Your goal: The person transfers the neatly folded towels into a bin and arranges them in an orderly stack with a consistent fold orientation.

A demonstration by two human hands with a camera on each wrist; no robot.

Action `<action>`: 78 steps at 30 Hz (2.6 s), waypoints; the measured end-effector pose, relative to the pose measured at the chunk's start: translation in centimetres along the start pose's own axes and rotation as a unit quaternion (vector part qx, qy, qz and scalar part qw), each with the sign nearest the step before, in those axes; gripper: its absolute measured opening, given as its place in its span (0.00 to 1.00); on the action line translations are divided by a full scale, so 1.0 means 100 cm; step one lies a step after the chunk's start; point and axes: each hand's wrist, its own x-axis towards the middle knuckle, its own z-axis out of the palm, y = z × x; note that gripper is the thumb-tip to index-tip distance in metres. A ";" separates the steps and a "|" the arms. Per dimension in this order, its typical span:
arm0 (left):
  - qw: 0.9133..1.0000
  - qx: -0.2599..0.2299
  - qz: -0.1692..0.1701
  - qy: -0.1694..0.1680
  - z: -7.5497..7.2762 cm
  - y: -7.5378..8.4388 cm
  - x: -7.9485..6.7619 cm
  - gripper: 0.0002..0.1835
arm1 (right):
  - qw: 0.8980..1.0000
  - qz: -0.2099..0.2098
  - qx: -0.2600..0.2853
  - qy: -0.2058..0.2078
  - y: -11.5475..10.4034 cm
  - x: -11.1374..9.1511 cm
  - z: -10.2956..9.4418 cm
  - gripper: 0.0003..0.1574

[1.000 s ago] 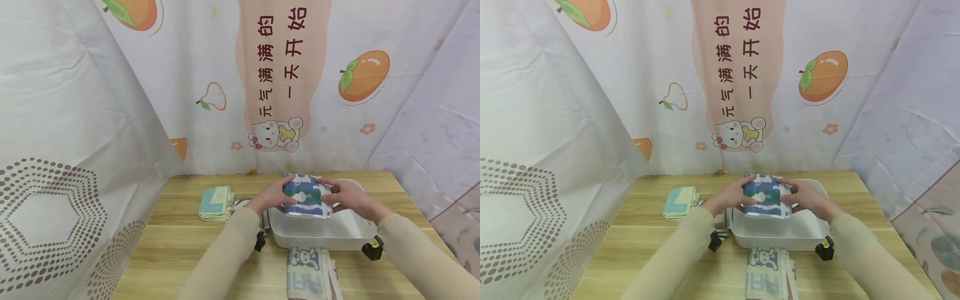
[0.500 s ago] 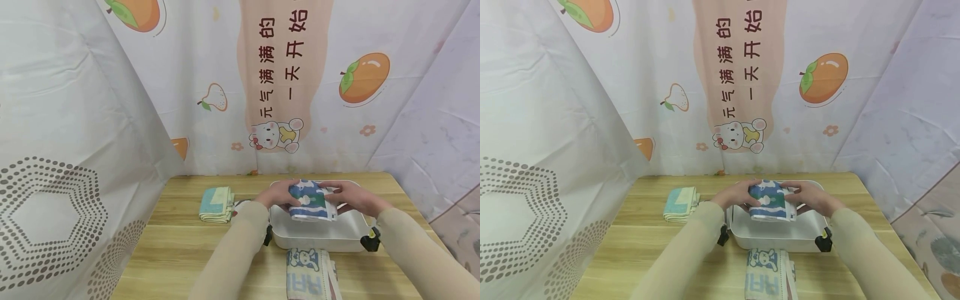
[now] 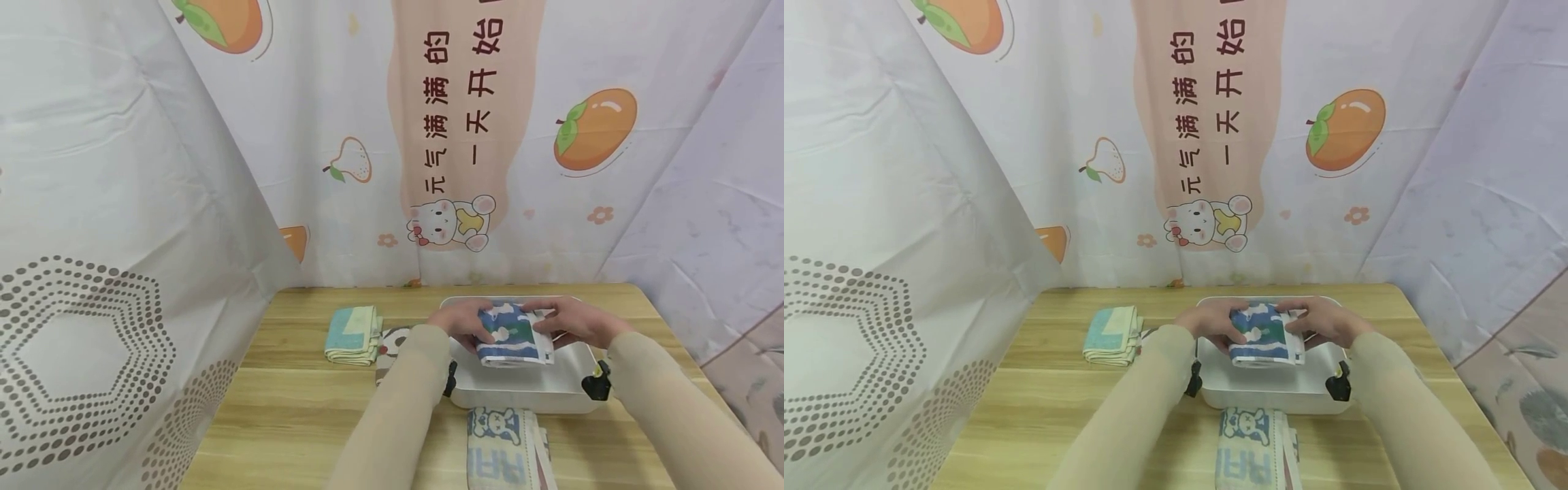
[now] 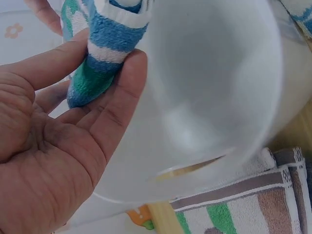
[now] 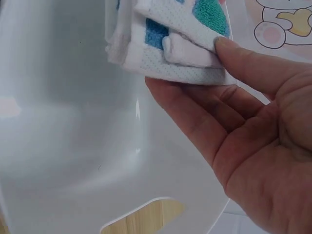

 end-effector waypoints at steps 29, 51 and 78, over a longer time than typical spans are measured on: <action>0.999 -0.005 -0.034 -0.006 0.017 -0.007 0.018 0.36 | 0.998 0.059 -0.031 0.012 0.015 0.014 0.007 0.38; 0.995 -0.060 -0.054 -0.063 0.025 -0.022 0.037 0.26 | 0.995 0.097 0.000 -0.019 0.025 0.014 0.010 0.40; 0.991 -0.089 -0.080 -0.058 0.034 -0.029 0.036 0.25 | 0.991 0.132 -0.014 -0.024 0.035 0.015 0.016 0.42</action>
